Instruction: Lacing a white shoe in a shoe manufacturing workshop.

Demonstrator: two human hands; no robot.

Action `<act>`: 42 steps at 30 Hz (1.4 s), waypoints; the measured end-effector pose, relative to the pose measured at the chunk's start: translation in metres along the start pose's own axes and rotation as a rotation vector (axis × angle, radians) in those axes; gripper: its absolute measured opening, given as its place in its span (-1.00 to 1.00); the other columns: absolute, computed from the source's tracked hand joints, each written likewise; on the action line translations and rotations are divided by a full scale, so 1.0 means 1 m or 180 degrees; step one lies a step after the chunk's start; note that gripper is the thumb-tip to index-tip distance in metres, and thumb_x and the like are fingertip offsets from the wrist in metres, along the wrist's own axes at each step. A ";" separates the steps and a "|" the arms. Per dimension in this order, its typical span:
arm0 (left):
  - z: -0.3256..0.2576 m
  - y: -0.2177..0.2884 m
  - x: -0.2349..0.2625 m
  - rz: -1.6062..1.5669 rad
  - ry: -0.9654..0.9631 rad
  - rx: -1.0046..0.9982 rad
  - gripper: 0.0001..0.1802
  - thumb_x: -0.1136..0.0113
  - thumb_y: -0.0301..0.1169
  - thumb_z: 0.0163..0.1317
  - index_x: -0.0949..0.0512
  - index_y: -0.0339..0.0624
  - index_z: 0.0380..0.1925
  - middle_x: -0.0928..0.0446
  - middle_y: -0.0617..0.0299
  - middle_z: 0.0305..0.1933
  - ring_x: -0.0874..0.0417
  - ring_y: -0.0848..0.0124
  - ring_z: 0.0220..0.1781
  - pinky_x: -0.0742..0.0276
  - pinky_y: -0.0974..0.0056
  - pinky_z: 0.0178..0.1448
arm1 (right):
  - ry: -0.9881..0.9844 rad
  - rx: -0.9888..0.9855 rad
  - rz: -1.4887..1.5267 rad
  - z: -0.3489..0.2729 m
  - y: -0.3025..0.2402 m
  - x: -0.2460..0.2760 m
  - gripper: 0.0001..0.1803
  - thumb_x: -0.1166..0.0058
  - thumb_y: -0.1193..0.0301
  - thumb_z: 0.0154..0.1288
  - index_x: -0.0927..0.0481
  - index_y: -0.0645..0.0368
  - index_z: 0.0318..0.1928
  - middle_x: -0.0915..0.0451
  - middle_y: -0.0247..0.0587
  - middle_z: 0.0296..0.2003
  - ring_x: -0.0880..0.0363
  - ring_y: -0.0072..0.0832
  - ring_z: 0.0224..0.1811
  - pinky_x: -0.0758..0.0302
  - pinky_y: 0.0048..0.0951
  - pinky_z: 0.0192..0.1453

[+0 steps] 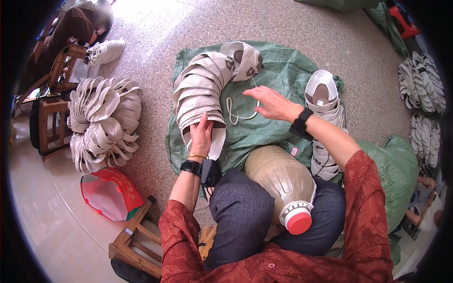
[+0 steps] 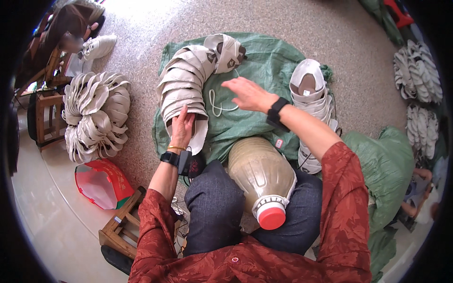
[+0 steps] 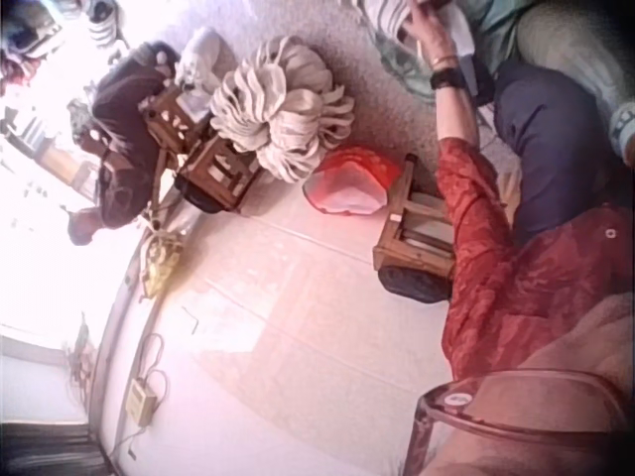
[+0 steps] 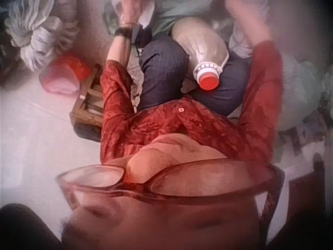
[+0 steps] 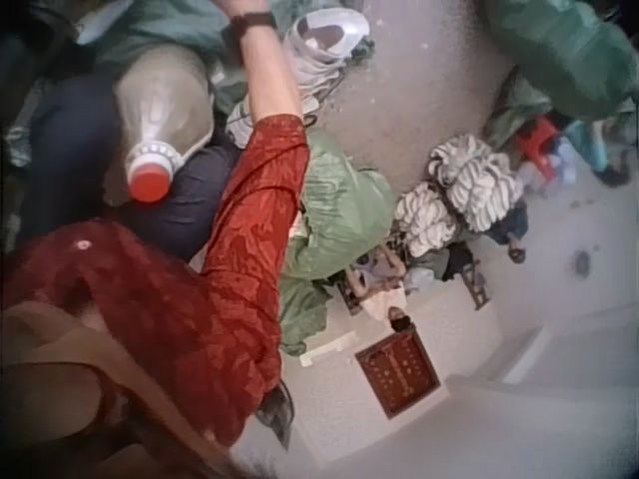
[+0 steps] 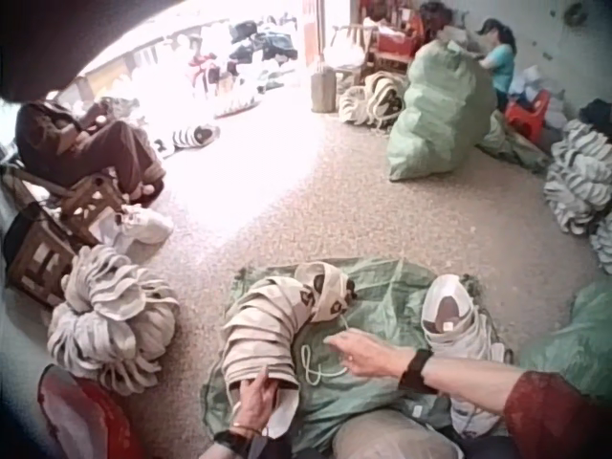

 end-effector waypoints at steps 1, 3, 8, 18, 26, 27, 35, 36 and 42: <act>-0.003 0.002 -0.004 -0.0106 0.0004 -0.0054 -0.45 -0.44 -0.28 0.27 -0.44 -0.25 0.16 -0.53 0.20 0.14 -0.54 0.36 0.21 -0.46 0.16 0.33 | 0.0024 0.0063 0.0059 0.012 -0.006 -0.005 -0.30 -0.28 0.54 0.12 -0.38 0.19 0.32 -0.51 0.05 0.17 -0.46 -0.03 0.26 -0.41 -0.14 0.38; -0.004 0.006 -0.007 -0.0323 0.0026 -0.0115 -0.43 -0.41 -0.28 0.29 -0.42 -0.22 0.21 -0.52 0.21 0.19 -0.52 0.32 0.26 -0.41 0.14 0.38 | 0.0069 0.0207 0.0183 0.038 -0.017 -0.014 -0.28 -0.29 0.50 0.11 -0.38 0.20 0.33 -0.51 0.05 0.19 -0.45 -0.04 0.27 -0.40 -0.13 0.39; 0.015 -0.005 0.002 -0.0930 0.0183 0.0234 -0.47 -0.42 -0.23 0.29 -0.50 -0.19 0.17 -0.56 0.22 0.15 -0.54 0.34 0.19 -0.43 0.15 0.31 | 0.0031 0.0290 0.0506 0.083 -0.029 -0.037 -0.19 -0.29 0.41 0.09 -0.32 0.24 0.38 -0.45 0.09 0.27 -0.42 -0.02 0.34 -0.36 -0.15 0.44; 0.018 -0.007 0.008 -0.0653 0.0613 -0.0038 -0.55 -0.41 -0.29 0.29 -0.54 -0.15 0.12 -0.63 0.23 0.05 -0.63 0.34 0.07 -0.55 0.20 0.21 | 0.0179 -0.0247 0.0508 0.111 -0.013 -0.074 -0.08 -0.30 0.40 0.08 -0.16 0.41 0.42 -0.16 0.31 0.42 -0.19 0.08 0.48 -0.20 -0.14 0.55; 0.019 -0.005 0.016 -0.0416 0.0712 -0.0037 -0.46 -0.36 -0.42 0.31 -0.42 -0.13 0.26 -0.55 0.20 0.19 -0.61 0.31 0.14 -0.59 0.13 0.21 | 0.0379 -0.0745 0.0598 0.135 -0.004 -0.076 -0.34 -0.19 0.47 -0.03 -0.33 0.46 0.13 -0.40 0.25 0.07 -0.37 0.14 0.10 -0.35 -0.07 0.27; 0.014 -0.001 0.017 -0.0386 0.0708 -0.0037 -0.46 -0.36 -0.42 0.31 -0.41 -0.13 0.26 -0.55 0.20 0.19 -0.61 0.31 0.14 -0.58 0.13 0.22 | 0.0289 -0.0803 0.0660 0.135 -0.007 -0.076 -0.34 -0.17 0.47 -0.04 -0.34 0.49 0.12 -0.41 0.30 0.09 -0.37 0.16 0.15 -0.34 -0.06 0.32; -0.025 0.011 0.029 -0.0006 0.0705 -0.0098 -0.40 -0.38 -0.43 0.29 -0.37 -0.23 0.29 -0.53 0.19 0.21 -0.60 0.32 0.16 -0.57 0.18 0.21 | -0.0054 -0.0897 0.0885 0.115 -0.013 -0.088 -0.27 -0.22 0.36 -0.02 -0.35 0.45 0.18 -0.51 0.24 0.02 -0.52 0.05 0.08 -0.45 -0.14 0.24; -0.031 0.011 0.033 0.0080 0.0729 -0.0095 -0.40 -0.38 -0.43 0.29 -0.37 -0.24 0.28 -0.53 0.19 0.21 -0.60 0.32 0.16 -0.57 0.18 0.21 | -0.0029 -0.0933 0.1001 0.112 -0.012 -0.089 -0.23 -0.24 0.34 -0.01 -0.33 0.45 0.23 -0.51 0.24 0.03 -0.53 0.04 0.07 -0.47 -0.15 0.23; -0.056 0.017 0.049 0.0550 0.0480 0.0016 -0.42 -0.37 -0.39 0.31 -0.38 -0.24 0.28 -0.54 0.16 0.20 -0.62 0.32 0.13 -0.60 0.20 0.19 | -0.0244 -0.1338 0.1460 0.096 0.002 -0.109 -0.09 -0.29 0.23 0.04 -0.26 0.34 0.38 -0.48 0.23 0.11 -0.58 -0.02 0.05 -0.52 -0.19 0.21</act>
Point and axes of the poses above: each hand's wrist, its own z-axis towards the middle knuckle, its own x-axis out of the back of the hand, y = z × x, the point moved 8 cm from there along z, towards the middle knuckle
